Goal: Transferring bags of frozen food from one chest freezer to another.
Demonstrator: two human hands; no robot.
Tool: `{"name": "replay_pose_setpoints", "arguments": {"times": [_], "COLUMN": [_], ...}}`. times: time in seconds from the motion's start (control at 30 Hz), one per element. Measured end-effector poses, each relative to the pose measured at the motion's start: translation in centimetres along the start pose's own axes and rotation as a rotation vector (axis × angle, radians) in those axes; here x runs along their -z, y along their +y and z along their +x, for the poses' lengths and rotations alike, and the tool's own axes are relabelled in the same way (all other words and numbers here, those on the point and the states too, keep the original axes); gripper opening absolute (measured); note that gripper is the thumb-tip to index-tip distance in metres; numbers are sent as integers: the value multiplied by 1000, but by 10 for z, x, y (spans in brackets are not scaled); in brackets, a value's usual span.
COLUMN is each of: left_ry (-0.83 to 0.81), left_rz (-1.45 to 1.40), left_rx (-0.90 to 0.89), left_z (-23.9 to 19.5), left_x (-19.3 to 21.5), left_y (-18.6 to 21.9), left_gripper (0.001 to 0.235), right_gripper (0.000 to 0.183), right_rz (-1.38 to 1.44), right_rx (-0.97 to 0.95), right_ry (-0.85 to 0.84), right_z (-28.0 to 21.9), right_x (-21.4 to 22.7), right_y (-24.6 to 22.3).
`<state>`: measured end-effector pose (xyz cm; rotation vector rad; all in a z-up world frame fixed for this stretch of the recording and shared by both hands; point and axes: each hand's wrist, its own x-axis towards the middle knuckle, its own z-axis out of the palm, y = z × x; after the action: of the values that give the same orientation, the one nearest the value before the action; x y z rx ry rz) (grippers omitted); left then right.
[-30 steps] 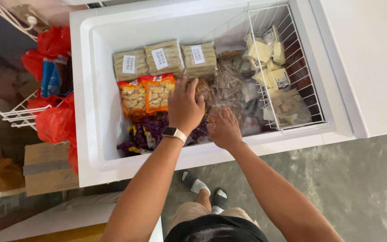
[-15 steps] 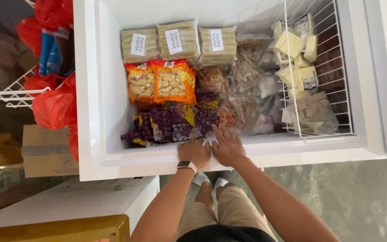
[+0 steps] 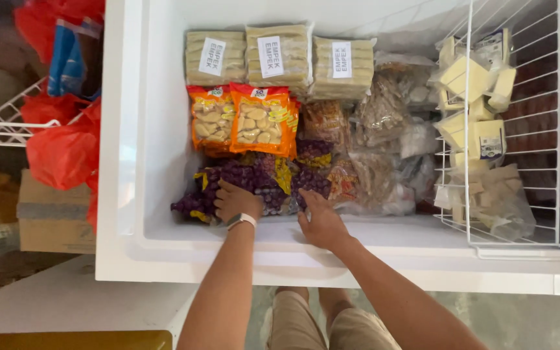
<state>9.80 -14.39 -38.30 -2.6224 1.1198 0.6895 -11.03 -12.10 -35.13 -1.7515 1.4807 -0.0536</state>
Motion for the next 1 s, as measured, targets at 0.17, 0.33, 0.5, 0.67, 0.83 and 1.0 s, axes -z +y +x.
{"name": "replay_pose_setpoints", "arguments": {"times": [0.17, 0.33, 0.5, 0.67, 0.83, 1.0], "left_ry": [45, 65, 243, 131, -28, -707], "left_rz": [-233, -383, -447, -654, -890, -1070], "left_rx": [114, -17, -521, -856, -661, -330], "left_z": [64, 32, -62, -125, -79, -66], "left_x": [-69, -38, 7, 17, 12, 42], "left_y": [-35, -19, 13, 33, 25, 33], "left_gripper": [57, 53, 46, 46, 48, 66], "right_gripper": [58, 54, 63, 45, 44, 50], "right_rz": [62, 145, 797, 1351, 1527, 1582], "right_rx": [2, 17, -390, -528, -372, -264], "right_ry": [-62, -8, -226, -187, -297, -492], "right_z": [4, 19, 41, 45, 25, 8], "right_x": [-4, -25, 5, 20, 71, 93], "right_y": [1, 20, 3, 19, 41, 40]}}
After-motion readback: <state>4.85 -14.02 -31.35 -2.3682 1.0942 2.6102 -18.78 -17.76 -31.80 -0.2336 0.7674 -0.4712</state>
